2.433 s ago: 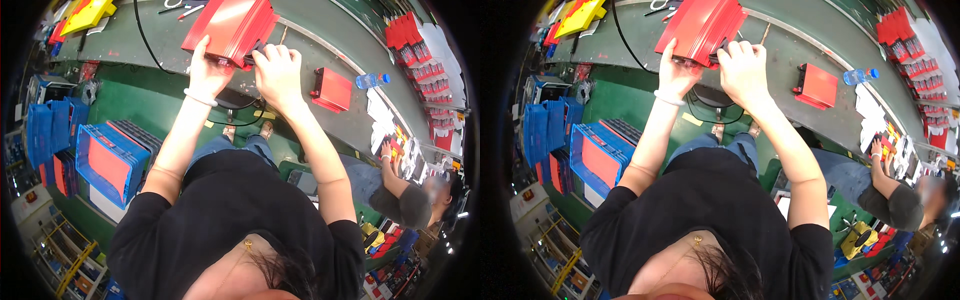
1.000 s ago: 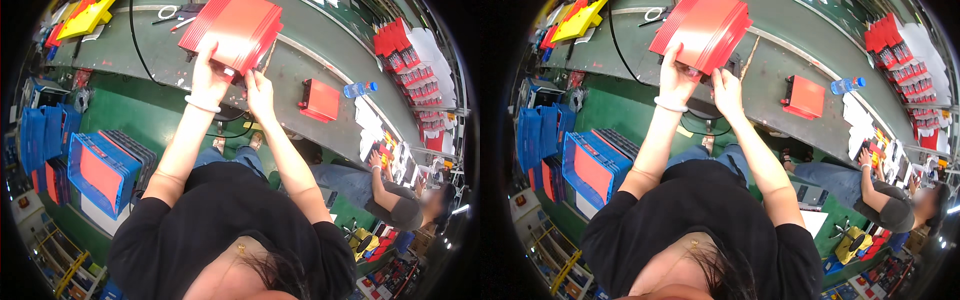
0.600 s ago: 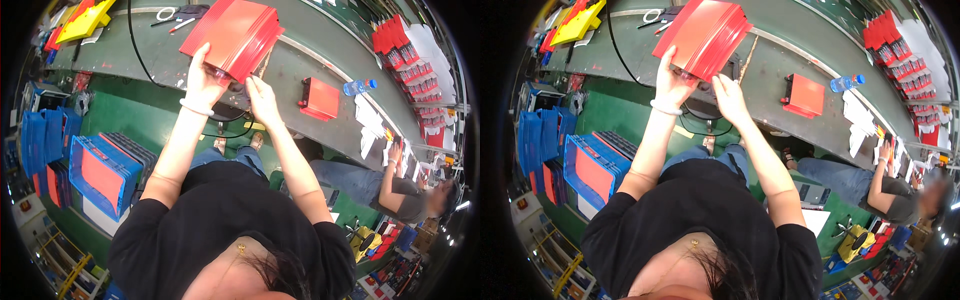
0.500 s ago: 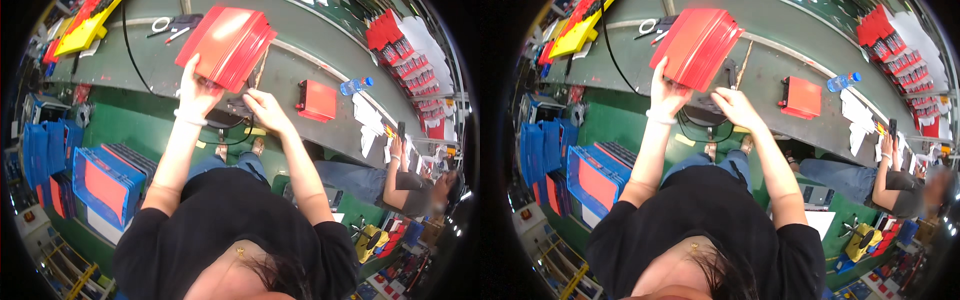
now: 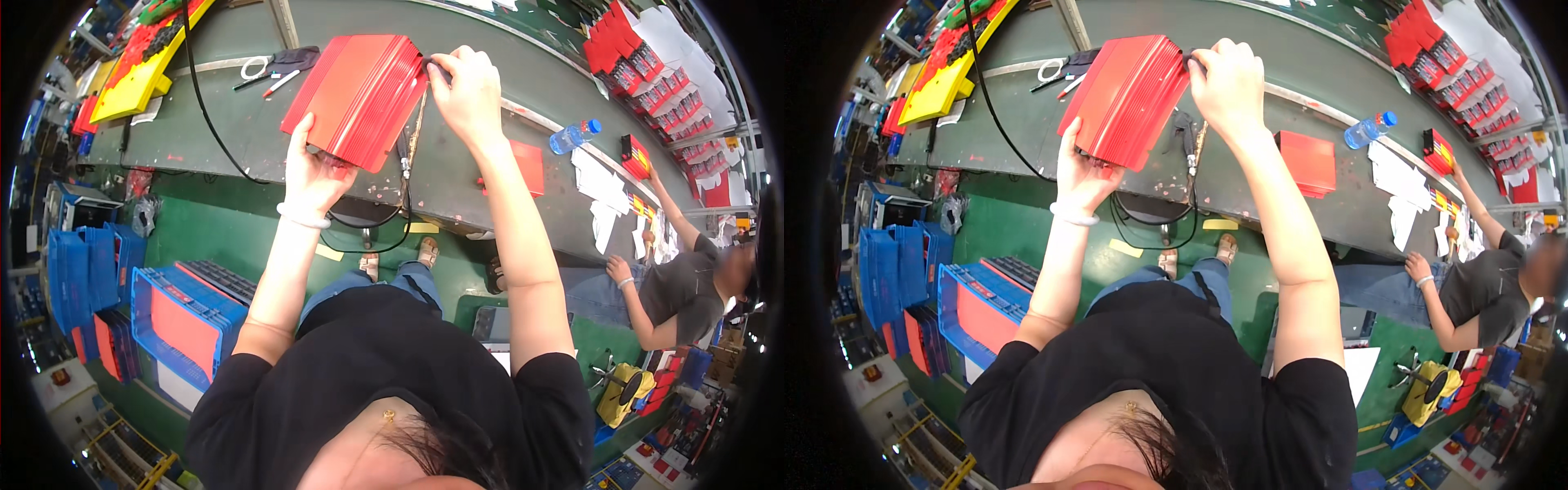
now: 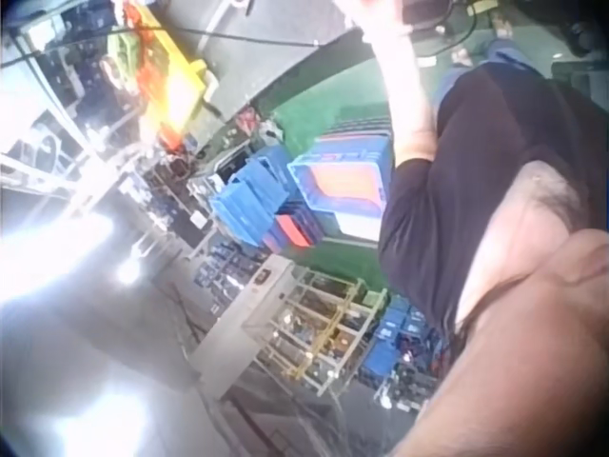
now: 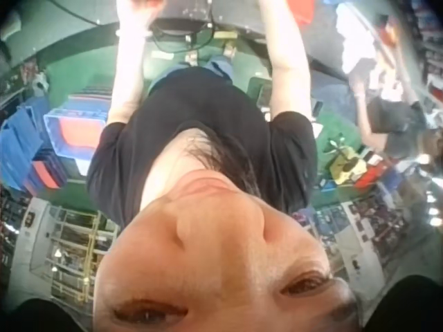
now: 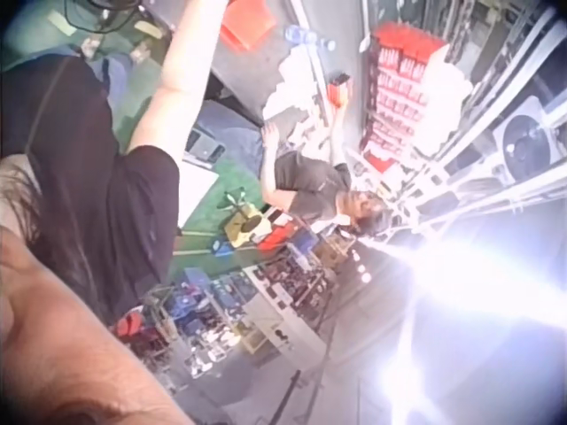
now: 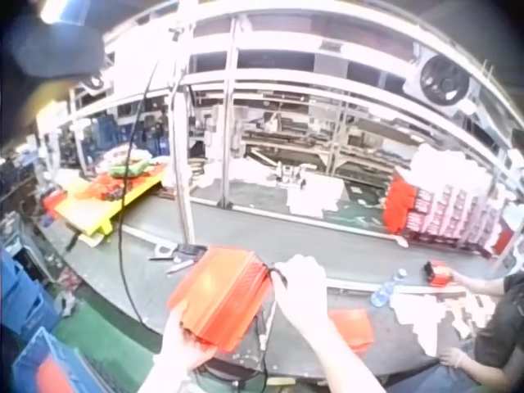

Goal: Inspecting, cleaning, and marking red electronic housings at an assembly workstation.

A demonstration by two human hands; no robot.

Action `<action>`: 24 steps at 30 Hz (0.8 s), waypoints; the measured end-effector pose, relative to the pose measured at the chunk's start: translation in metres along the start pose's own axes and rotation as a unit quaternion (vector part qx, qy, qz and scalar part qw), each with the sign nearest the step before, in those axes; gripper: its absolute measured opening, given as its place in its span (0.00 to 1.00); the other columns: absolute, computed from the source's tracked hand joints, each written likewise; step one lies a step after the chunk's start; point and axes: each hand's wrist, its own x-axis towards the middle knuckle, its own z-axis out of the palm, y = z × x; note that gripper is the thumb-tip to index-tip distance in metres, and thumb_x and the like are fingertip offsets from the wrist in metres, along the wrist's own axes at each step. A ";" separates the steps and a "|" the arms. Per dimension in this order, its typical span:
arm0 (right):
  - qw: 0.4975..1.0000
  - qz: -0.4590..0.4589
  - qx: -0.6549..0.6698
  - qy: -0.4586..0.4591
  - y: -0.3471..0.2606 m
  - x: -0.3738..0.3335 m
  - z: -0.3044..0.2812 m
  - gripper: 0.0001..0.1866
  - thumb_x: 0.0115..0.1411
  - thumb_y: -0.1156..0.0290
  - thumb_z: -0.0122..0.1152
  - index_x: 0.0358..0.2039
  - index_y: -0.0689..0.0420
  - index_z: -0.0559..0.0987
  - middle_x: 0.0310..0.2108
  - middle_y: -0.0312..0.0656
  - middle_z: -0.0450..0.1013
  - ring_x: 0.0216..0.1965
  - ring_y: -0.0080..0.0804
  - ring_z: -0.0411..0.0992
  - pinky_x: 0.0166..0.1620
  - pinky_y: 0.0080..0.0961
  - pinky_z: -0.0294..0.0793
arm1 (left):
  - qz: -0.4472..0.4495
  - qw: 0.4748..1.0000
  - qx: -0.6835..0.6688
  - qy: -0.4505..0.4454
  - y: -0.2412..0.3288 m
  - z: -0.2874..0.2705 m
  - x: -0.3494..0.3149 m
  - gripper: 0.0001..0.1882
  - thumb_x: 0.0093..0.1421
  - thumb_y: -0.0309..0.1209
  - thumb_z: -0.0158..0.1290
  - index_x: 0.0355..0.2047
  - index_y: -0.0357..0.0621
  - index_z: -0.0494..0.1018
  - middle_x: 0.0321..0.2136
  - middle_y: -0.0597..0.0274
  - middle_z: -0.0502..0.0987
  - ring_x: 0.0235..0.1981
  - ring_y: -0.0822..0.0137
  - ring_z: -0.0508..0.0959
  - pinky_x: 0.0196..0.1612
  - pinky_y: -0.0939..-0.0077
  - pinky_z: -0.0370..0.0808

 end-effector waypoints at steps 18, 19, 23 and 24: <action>0.978 0.181 0.100 0.002 -0.003 0.001 0.014 0.13 0.52 0.59 0.67 0.31 0.55 0.84 0.33 0.42 0.75 0.40 0.39 0.76 0.44 0.33 0.75 | 0.042 0.999 -0.001 -0.001 -0.006 -0.003 0.013 0.26 0.61 0.41 0.58 0.57 0.45 0.68 0.53 0.58 0.75 0.54 0.58 0.75 0.60 0.52 0.70; 0.980 0.175 0.095 0.008 -0.003 0.001 0.014 0.13 0.52 0.60 0.67 0.31 0.56 0.84 0.34 0.42 0.75 0.40 0.39 0.76 0.44 0.33 0.75 | 0.044 0.999 0.005 -0.006 -0.007 -0.003 0.013 0.26 0.61 0.41 0.58 0.57 0.45 0.68 0.53 0.58 0.75 0.54 0.58 0.75 0.60 0.52 0.70; 0.986 0.157 0.059 -0.020 -0.003 0.000 0.016 0.12 0.56 0.62 0.64 0.33 0.56 0.84 0.35 0.42 0.73 0.40 0.40 0.76 0.44 0.35 0.74 | 0.033 0.999 0.007 -0.016 -0.009 -0.001 0.012 0.27 0.61 0.41 0.58 0.57 0.44 0.68 0.54 0.58 0.75 0.54 0.58 0.75 0.60 0.52 0.71; 0.987 0.153 0.044 -0.033 -0.003 -0.001 0.017 0.11 0.57 0.62 0.63 0.33 0.56 0.84 0.36 0.42 0.73 0.41 0.41 0.76 0.44 0.36 0.74 | 0.038 0.999 0.012 -0.021 -0.009 -0.001 0.011 0.27 0.61 0.41 0.58 0.57 0.44 0.68 0.54 0.58 0.75 0.54 0.58 0.75 0.60 0.52 0.71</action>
